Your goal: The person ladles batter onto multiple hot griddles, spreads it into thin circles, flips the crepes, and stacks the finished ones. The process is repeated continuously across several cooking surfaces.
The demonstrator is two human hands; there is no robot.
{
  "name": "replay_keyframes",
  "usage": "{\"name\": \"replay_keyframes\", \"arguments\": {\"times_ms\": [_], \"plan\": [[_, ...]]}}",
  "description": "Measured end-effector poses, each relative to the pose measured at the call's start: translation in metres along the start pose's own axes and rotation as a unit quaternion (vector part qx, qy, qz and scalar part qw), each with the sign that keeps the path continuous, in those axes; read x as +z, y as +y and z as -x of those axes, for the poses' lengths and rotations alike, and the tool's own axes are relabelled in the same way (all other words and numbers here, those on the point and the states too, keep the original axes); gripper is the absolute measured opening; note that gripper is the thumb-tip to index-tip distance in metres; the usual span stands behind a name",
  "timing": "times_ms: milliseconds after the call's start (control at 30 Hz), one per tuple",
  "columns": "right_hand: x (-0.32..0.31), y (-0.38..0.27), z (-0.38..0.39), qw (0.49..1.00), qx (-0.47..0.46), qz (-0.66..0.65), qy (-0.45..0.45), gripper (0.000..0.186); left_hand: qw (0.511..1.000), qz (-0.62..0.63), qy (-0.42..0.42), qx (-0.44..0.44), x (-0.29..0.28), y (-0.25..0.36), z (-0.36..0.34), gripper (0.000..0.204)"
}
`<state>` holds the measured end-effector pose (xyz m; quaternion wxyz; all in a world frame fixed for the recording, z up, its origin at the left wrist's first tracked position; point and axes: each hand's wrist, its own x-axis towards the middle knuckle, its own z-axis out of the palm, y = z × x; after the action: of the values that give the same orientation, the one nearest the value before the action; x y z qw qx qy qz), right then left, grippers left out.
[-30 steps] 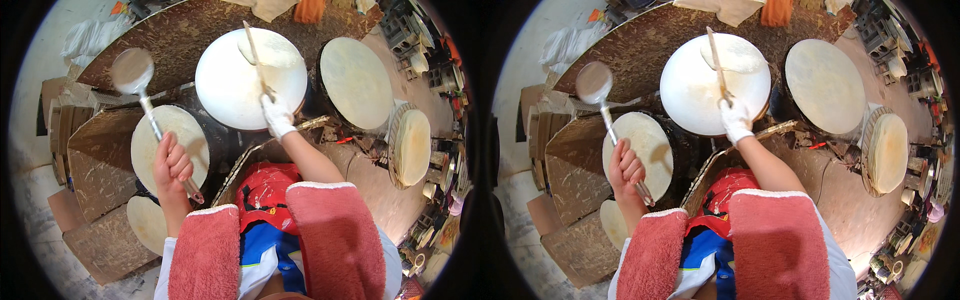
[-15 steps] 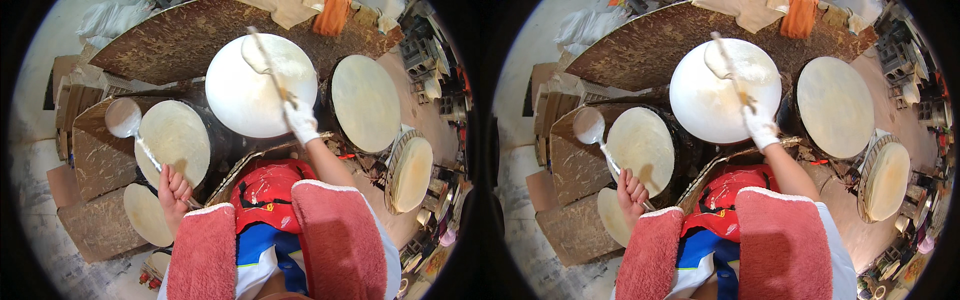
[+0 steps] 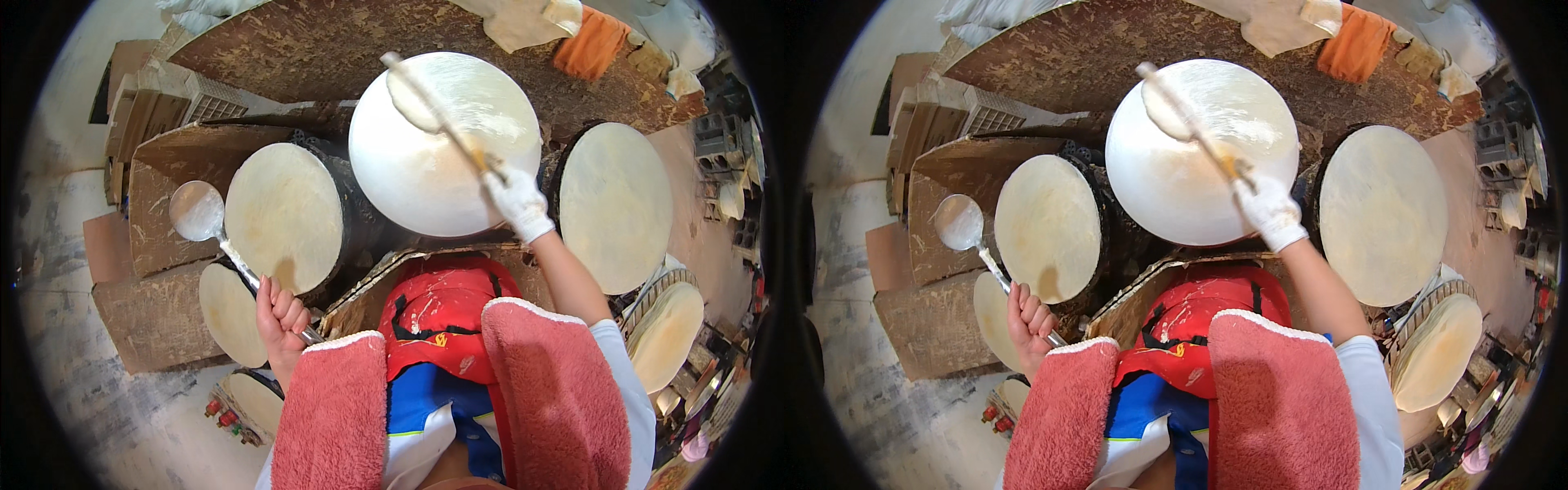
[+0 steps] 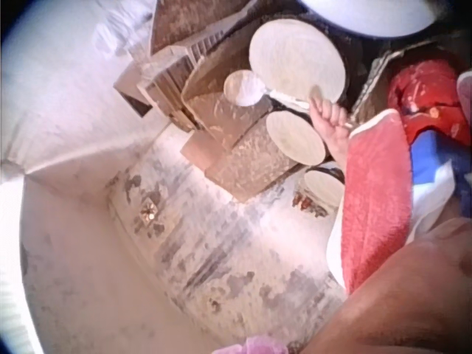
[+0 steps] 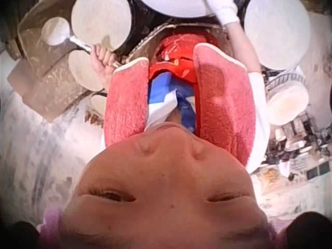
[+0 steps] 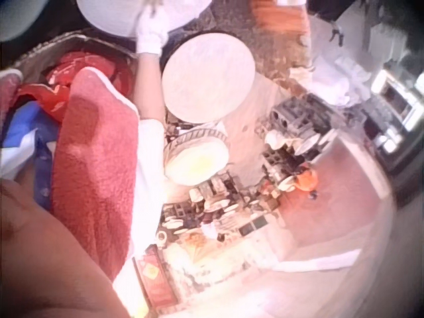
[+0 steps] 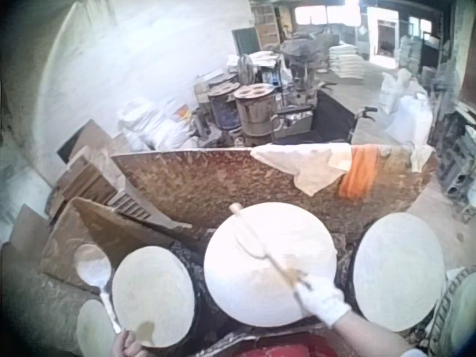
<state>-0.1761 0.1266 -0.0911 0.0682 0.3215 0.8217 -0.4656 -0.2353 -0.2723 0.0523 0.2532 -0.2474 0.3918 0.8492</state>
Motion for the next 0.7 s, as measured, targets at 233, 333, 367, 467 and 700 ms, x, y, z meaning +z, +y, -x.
{"name": "replay_keyframes", "arguments": {"times_ms": [233, 333, 367, 467, 700], "plan": [[-0.015, -0.007, -0.031, 0.994, -0.09, 0.041, -0.048, 0.038, 0.998, 0.034, 0.041, 0.014, -0.004, -0.014, 0.018, 0.041], [0.003, 0.005, -0.006, 0.991, -0.106, 0.022, -0.084, 0.037, 0.998, 0.066, 0.009, -0.001, -0.003, -0.022, 0.022, 0.041], [0.003, 0.007, -0.001, 0.985, -0.151, 0.018, -0.078, 0.037, 0.998, 0.051, 0.02, 0.007, -0.002, -0.024, 0.025, 0.041], [-0.017, 0.005, -0.006, 0.978, -0.177, 0.068, -0.091, 0.037, 0.998, 0.043, 0.027, 0.032, 0.001, -0.031, 0.036, 0.04], [-0.048, -0.031, -0.069, 0.966, -0.169, 0.161, -0.108, 0.038, 0.988, 0.079, 0.117, 0.06, 0.002, -0.057, 0.069, 0.04]]}}
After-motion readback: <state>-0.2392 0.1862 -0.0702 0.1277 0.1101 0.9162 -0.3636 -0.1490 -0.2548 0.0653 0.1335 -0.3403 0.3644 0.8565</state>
